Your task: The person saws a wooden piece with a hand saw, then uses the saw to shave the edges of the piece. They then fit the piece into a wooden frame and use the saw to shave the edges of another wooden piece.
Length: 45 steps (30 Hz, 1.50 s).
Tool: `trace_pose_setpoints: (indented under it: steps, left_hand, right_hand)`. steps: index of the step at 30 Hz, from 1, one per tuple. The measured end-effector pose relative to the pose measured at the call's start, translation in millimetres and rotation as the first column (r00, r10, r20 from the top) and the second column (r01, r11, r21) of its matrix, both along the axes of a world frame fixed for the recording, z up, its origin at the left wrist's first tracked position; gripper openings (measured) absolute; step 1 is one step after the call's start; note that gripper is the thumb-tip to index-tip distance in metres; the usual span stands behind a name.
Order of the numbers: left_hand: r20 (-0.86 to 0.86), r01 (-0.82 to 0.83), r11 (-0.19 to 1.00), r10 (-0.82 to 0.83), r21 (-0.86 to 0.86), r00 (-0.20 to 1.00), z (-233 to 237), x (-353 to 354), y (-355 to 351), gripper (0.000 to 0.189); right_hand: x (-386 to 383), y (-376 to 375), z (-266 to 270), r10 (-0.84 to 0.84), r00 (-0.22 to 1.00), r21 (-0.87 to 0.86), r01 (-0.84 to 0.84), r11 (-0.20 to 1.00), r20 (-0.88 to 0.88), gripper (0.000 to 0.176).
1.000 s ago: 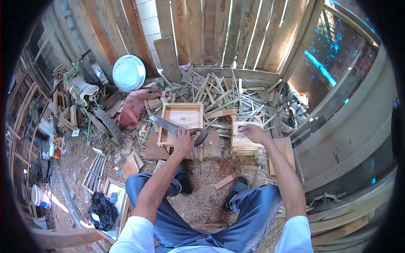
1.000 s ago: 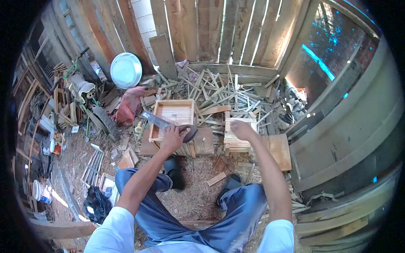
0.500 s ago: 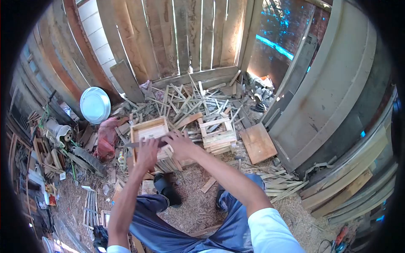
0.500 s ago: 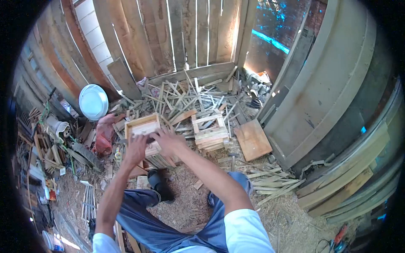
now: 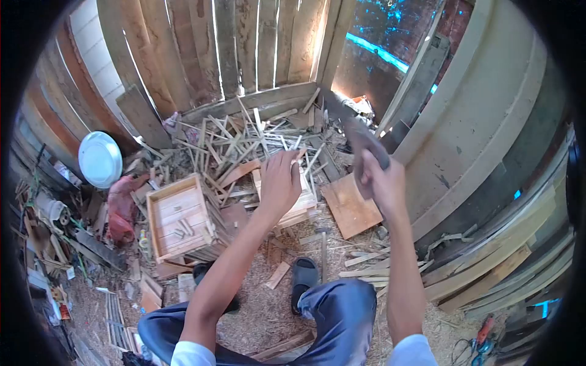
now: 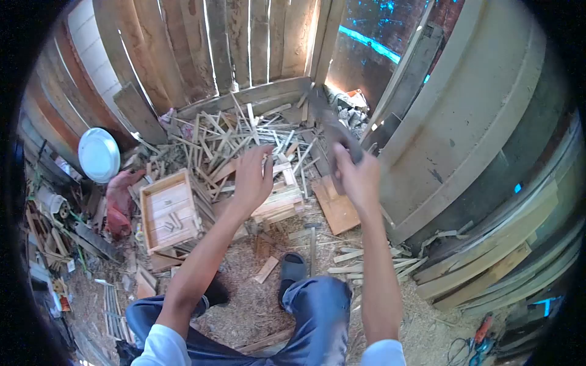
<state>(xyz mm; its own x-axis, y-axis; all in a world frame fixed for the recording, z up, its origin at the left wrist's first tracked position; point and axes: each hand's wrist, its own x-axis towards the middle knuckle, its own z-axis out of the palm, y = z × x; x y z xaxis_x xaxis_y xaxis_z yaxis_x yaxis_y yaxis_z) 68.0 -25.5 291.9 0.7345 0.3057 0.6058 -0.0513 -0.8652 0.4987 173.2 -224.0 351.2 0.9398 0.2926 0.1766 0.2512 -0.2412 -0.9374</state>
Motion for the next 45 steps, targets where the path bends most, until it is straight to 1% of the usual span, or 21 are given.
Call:
trace_pose_setpoints:
  steps: [1,2,3,4,6,7,8,9,12,13,15,16,19,20,23,25,28,35,39,42,45]
  left_hand:
    - [-0.113,-0.05,0.982,0.03,-0.181,0.993,-42,15,2,0.024]
    - [-0.121,-0.053,0.979,0.029,-0.196,0.992,-94,28,2,0.024]
    - [-0.277,-0.16,0.987,0.15,-0.016,0.949,-152,41,1,0.025]
    - [-0.408,-0.227,0.957,0.283,0.18,0.868,-197,53,1,0.027]
    - [-0.425,-0.256,0.951,0.307,0.174,0.852,-253,73,3,0.03]
    - [-0.426,-0.293,0.94,0.339,0.172,0.838,-251,78,0,0.034]
    - [-0.624,-0.276,0.961,0.216,0.0,0.751,-247,88,6,0.037]
    - [-0.641,-0.272,0.962,0.204,-0.008,0.74,-254,96,8,0.037]
    - [-0.422,-0.356,0.911,0.412,0.209,0.807,-284,98,7,0.039]
    - [-0.447,-0.347,0.916,0.402,0.204,0.799,-285,95,-2,0.039]
    - [-0.402,-0.354,0.92,0.391,0.165,0.828,-274,93,-12,0.037]
    - [-0.561,-0.312,0.948,0.29,0.059,0.775,-270,93,-14,0.035]
    - [-0.637,-0.272,0.959,0.261,0.083,0.725,-281,94,-37,0.033]
    - [-0.557,-0.333,0.941,0.308,0.06,0.771,-287,94,-47,0.036]
    - [-0.588,-0.306,0.952,0.263,0.028,0.765,-283,96,-39,0.036]
    - [-0.59,-0.301,0.954,0.255,0.022,0.766,-278,95,-35,0.037]
    - [-0.499,-0.317,0.944,0.316,0.085,0.807,-283,96,-38,0.038]
    - [-0.536,-0.332,0.936,0.341,0.116,0.772,-282,97,-40,0.042]
    - [-0.578,-0.322,0.928,0.368,0.186,0.728,-284,102,-32,0.045]
    - [-0.575,-0.36,0.917,0.391,0.174,0.718,-279,101,-38,0.046]
    - [-0.573,-0.358,0.917,0.392,0.178,0.72,-280,102,-39,0.046]
  right_hand:
    - [-1,-16,-23,0.028,0.998,0.124,-0.021,0.992,-0.049,0.028]
    - [-12,-25,-31,-0.01,0.993,0.17,0.03,0.985,-0.116,0.026]
    - [-22,-31,-39,-0.046,0.982,0.218,0.086,0.972,-0.182,0.025]
    - [-29,-37,-59,-0.062,0.971,0.174,0.104,0.979,-0.23,0.024]
    - [-38,-36,-91,-0.089,0.953,0.119,0.128,0.985,-0.29,0.023]
    - [-43,-28,-100,-0.095,0.889,0.157,0.183,0.971,-0.449,0.023]
    - [-46,-21,-108,-0.092,0.798,0.182,0.246,0.952,-0.595,0.023]
    - [-46,-16,-116,-0.104,0.787,0.165,0.254,0.953,-0.609,0.023]
    - [-44,2,-132,-0.128,0.851,0.026,0.163,0.986,-0.51,0.028]
    - [-41,3,-140,-0.139,0.838,0.007,0.169,0.986,-0.528,0.028]
    - [-35,10,-152,-0.136,0.893,-0.067,0.119,0.991,-0.428,0.026]
    - [-34,13,-158,-0.133,0.89,-0.073,0.112,0.991,-0.436,0.026]
    - [-34,12,-165,-0.128,0.922,-0.214,0.051,0.976,-0.364,0.025]
    - [-36,9,-161,-0.158,0.905,-0.23,0.069,0.971,-0.396,0.026]
    - [-39,-10,-164,-0.21,0.882,-0.279,0.094,0.956,-0.422,0.028]
    - [-42,-19,-172,-0.214,0.901,-0.323,0.088,0.942,-0.378,0.028]
    - [-51,-18,-162,-0.175,0.936,-0.381,0.048,0.923,-0.305,0.027]
    - [-62,-40,-137,-0.163,0.869,-0.358,-0.017,0.934,-0.467,0.023]
    - [-52,-43,-143,-0.122,0.883,-0.352,-0.051,0.935,-0.453,0.023]
    - [-43,-45,-143,-0.139,0.848,-0.301,-0.026,0.953,-0.511,0.025]
    - [-36,-44,-147,-0.134,0.886,-0.343,-0.029,0.939,-0.443,0.027]
